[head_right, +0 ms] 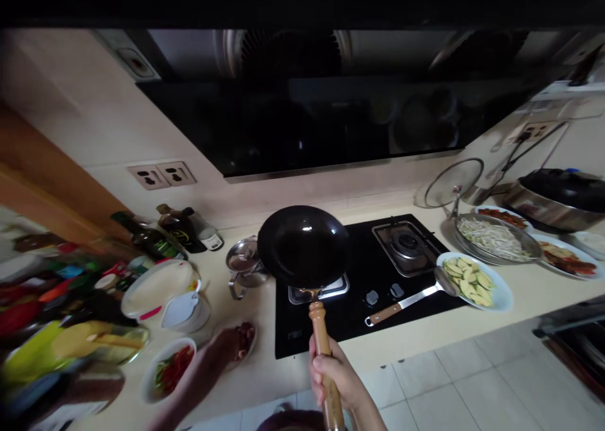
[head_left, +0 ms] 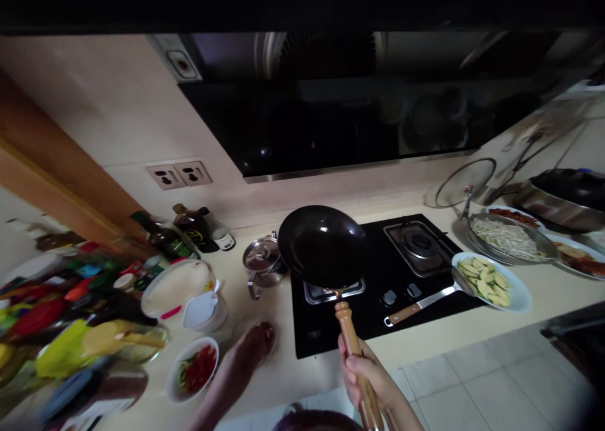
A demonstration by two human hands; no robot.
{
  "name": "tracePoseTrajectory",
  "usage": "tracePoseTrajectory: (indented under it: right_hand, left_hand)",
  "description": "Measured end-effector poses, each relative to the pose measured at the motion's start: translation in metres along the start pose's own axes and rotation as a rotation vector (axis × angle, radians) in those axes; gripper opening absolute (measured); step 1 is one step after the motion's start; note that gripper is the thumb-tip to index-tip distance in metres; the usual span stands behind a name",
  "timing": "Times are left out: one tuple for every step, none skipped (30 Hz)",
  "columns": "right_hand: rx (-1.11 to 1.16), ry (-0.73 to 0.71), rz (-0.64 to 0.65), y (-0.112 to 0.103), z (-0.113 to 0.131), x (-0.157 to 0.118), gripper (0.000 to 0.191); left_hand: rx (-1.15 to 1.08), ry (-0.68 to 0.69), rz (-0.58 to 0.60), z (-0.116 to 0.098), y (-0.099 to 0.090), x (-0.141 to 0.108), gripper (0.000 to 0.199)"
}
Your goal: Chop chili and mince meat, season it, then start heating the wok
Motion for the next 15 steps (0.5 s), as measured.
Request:
tracePoseTrajectory:
  right_hand:
    - [-0.072, -0.005, -0.032, -0.008, -0.005, 0.006, 0.034]
    - [-0.139, -0.003, -0.080, -0.016, -0.009, 0.012, 0.034]
    - [-0.197, 0.005, -0.125, -0.024, -0.013, 0.015, 0.034]
    - [-0.246, 0.013, -0.160, -0.031, -0.016, 0.016, 0.034]
    - [-0.285, 0.020, -0.186, -0.035, -0.018, 0.016, 0.034]
    - [-0.315, 0.024, -0.201, -0.037, -0.018, 0.015, 0.034]
    - [-0.333, 0.023, -0.214, -0.038, -0.017, 0.013, 0.034]
    - [-0.343, 0.019, -0.225, -0.038, -0.016, 0.010, 0.033]
    - [-0.347, 0.013, -0.237, -0.037, -0.014, 0.006, 0.032]
    - [-0.347, 0.012, -0.249, -0.035, -0.012, 0.003, 0.032]
    - [-0.345, 0.018, -0.259, -0.033, -0.011, 0.000, 0.032]
    - [-0.340, 0.027, -0.268, -0.031, -0.011, -0.003, 0.032]
    - [-0.333, 0.039, -0.274, -0.028, -0.012, -0.005, 0.033]
    - [-0.324, 0.052, -0.277, -0.026, -0.013, -0.006, 0.033]
    - [-0.317, 0.064, -0.279, -0.024, -0.014, -0.008, 0.032]
  left_hand:
    - [0.069, 0.044, 0.012, -0.008, -0.012, 0.016, 0.032]
    - [0.144, 0.087, 0.017, -0.015, -0.024, 0.033, 0.029]
    - [0.221, 0.116, -0.043, -0.022, -0.040, 0.051, 0.027]
    - [0.290, 0.136, -0.103, -0.030, -0.054, 0.070, 0.026]
    - [0.370, 0.149, -0.132, -0.036, -0.063, 0.089, 0.026]
    - [0.448, 0.160, -0.156, -0.044, -0.069, 0.108, 0.027]
    - [0.513, 0.146, -0.152, -0.048, -0.071, 0.128, 0.027]
    - [0.568, 0.099, -0.125, -0.050, -0.069, 0.148, 0.028]
    - [0.588, 0.084, -0.109, -0.053, -0.065, 0.166, 0.028]
    - [0.602, 0.063, -0.097, -0.056, -0.061, 0.182, 0.029]
    - [0.617, 0.032, -0.082, -0.056, -0.055, 0.197, 0.030]
    - [0.626, 0.005, -0.068, -0.056, -0.049, 0.209, 0.030]
    - [0.637, -0.026, -0.052, -0.055, -0.043, 0.219, 0.029]
    - [0.646, -0.053, -0.035, -0.053, -0.037, 0.227, 0.027]
    - [0.653, -0.069, -0.015, -0.051, -0.033, 0.233, 0.025]
Point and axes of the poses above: each hand's wrist, its own x-axis towards the middle knuckle, its own y-axis out of the palm, z = x × y, the point moved 8 cm from there along x, towards the middle knuckle, and after that the axes turned 2 degrees about -y, right-handed, at the moved point
